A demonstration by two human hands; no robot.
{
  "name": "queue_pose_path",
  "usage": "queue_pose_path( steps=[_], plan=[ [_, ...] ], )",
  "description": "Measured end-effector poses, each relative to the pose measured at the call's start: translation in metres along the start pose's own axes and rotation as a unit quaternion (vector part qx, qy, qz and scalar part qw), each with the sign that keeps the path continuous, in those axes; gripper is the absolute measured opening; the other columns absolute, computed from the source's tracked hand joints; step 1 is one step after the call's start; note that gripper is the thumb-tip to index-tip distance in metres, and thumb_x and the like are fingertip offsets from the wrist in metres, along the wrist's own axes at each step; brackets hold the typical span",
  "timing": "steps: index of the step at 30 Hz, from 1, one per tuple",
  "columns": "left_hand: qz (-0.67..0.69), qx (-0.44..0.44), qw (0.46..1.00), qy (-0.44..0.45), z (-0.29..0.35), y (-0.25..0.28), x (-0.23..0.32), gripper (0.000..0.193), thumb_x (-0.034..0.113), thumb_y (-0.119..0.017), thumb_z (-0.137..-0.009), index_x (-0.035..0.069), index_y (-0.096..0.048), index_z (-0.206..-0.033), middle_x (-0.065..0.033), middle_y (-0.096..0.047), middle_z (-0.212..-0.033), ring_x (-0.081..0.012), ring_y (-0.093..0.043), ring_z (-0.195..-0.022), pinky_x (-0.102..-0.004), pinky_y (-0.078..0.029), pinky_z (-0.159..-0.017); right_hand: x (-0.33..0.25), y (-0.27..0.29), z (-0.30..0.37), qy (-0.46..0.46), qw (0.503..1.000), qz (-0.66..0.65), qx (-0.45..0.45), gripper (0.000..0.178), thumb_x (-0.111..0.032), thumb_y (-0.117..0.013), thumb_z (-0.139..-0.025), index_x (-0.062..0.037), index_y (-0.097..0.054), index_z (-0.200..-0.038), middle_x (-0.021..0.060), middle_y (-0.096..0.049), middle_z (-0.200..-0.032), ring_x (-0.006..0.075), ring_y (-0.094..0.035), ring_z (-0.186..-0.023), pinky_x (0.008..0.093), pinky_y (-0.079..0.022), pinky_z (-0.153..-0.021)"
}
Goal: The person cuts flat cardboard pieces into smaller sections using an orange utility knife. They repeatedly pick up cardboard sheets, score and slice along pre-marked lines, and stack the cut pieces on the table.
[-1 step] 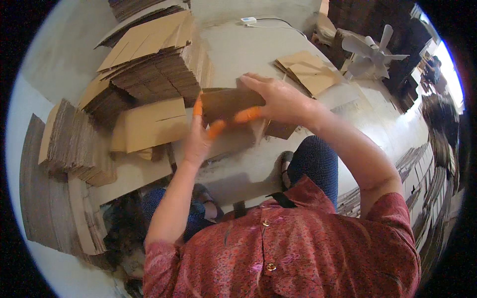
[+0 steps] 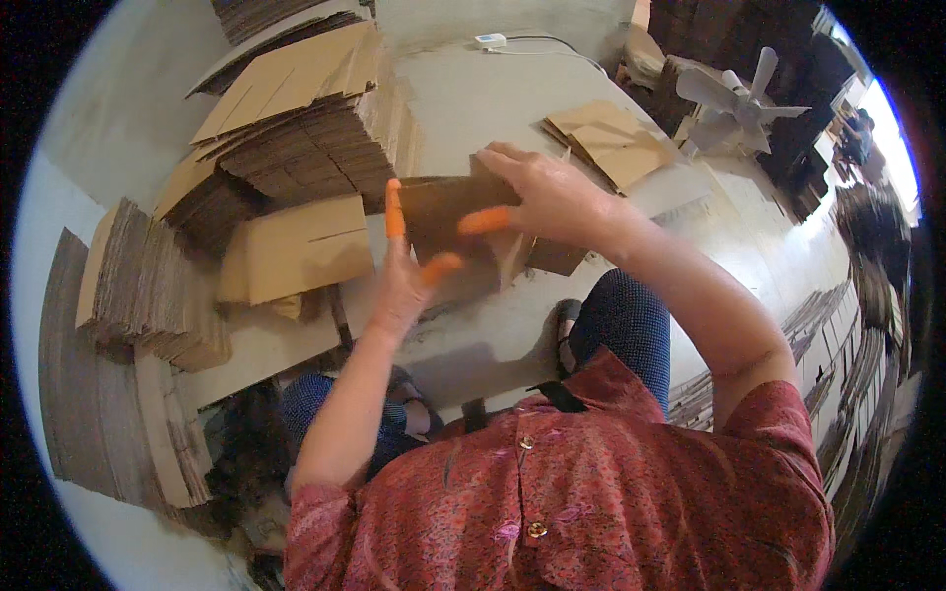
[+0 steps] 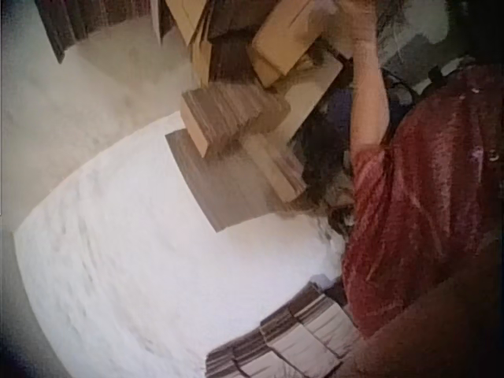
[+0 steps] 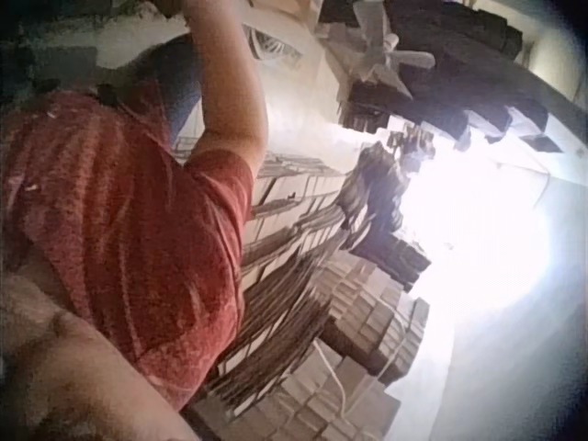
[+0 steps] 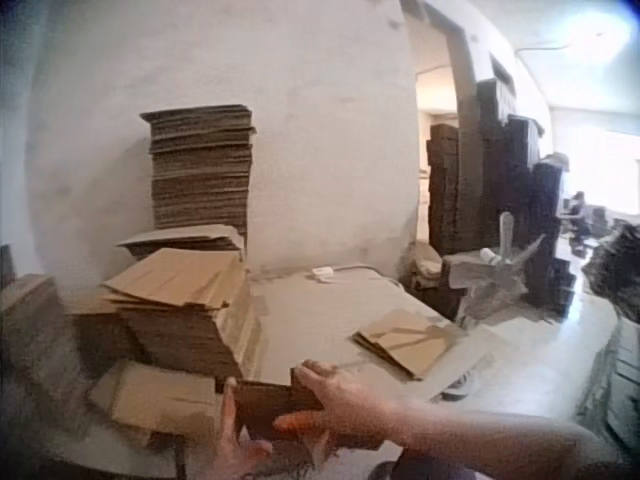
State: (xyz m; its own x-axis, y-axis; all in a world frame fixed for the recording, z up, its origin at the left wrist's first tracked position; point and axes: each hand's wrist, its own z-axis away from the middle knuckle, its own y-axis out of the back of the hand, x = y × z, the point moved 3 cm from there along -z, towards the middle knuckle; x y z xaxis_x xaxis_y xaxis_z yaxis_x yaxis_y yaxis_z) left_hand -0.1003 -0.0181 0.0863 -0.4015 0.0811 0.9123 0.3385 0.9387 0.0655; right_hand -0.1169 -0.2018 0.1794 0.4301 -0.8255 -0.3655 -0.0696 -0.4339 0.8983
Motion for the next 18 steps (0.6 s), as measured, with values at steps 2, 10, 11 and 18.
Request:
queue_pose_path(
  steps=[2, 10, 11, 18],
  plan=[
    [-0.112, 0.041, 0.991, -0.069, 0.007, -0.022, 0.004, 0.110, 0.022, -0.079, -0.065, 0.004, -0.001, -0.141, -0.0152, -0.035, -0.135, -0.0242, -0.038, -0.122, -0.0344, -0.033, -0.101, 0.000, -0.004, -0.007, -0.062, 0.997, 0.048, 0.022, 0.061, -0.040, -0.065, -0.077, 0.0002, -0.046, -0.118, 0.0226, -0.050, -0.110, 0.0414, -0.053, -0.095, 0.0436, -0.045, -0.080],
    [-0.145, 0.134, 0.980, -0.004, -0.007, -0.033, 0.004, 0.103, -0.004, -0.072, -0.068, 0.014, -0.003, -0.143, -0.0112, -0.052, -0.116, -0.0213, -0.051, -0.103, -0.0329, -0.041, -0.091, 0.000, 0.009, -0.003, 0.053, 0.974, 0.222, -0.002, 0.041, -0.037, -0.068, -0.070, -0.0037, -0.060, -0.093, 0.0132, -0.058, -0.094, 0.0320, -0.058, -0.091, 0.0437, -0.049, -0.072],
    [-0.180, 0.147, 0.973, 0.002, -0.008, -0.031, 0.004, 0.100, -0.005, -0.071, -0.069, 0.013, -0.005, -0.143, -0.0111, -0.053, -0.114, -0.0211, -0.051, -0.102, -0.0328, -0.041, -0.091, -0.002, 0.018, -0.004, 0.069, 0.969, 0.237, -0.020, 0.041, -0.037, -0.069, -0.069, -0.0056, -0.061, -0.095, 0.0118, -0.059, -0.092, 0.0312, -0.058, -0.092, 0.0443, -0.049, -0.073],
    [-0.166, 0.119, 0.976, -0.081, -0.013, -0.030, -0.009, 0.079, 0.004, -0.068, -0.075, 0.003, -0.022, -0.139, -0.0120, -0.059, -0.106, -0.0192, -0.055, -0.096, -0.0319, -0.043, -0.086, 0.035, 0.022, 0.007, -0.004, 0.989, 0.085, -0.122, 0.038, -0.025, -0.062, -0.078, -0.0084, -0.054, -0.111, 0.0180, -0.063, -0.090, 0.0359, -0.060, -0.085, 0.0444, -0.047, -0.073]
  ],
)
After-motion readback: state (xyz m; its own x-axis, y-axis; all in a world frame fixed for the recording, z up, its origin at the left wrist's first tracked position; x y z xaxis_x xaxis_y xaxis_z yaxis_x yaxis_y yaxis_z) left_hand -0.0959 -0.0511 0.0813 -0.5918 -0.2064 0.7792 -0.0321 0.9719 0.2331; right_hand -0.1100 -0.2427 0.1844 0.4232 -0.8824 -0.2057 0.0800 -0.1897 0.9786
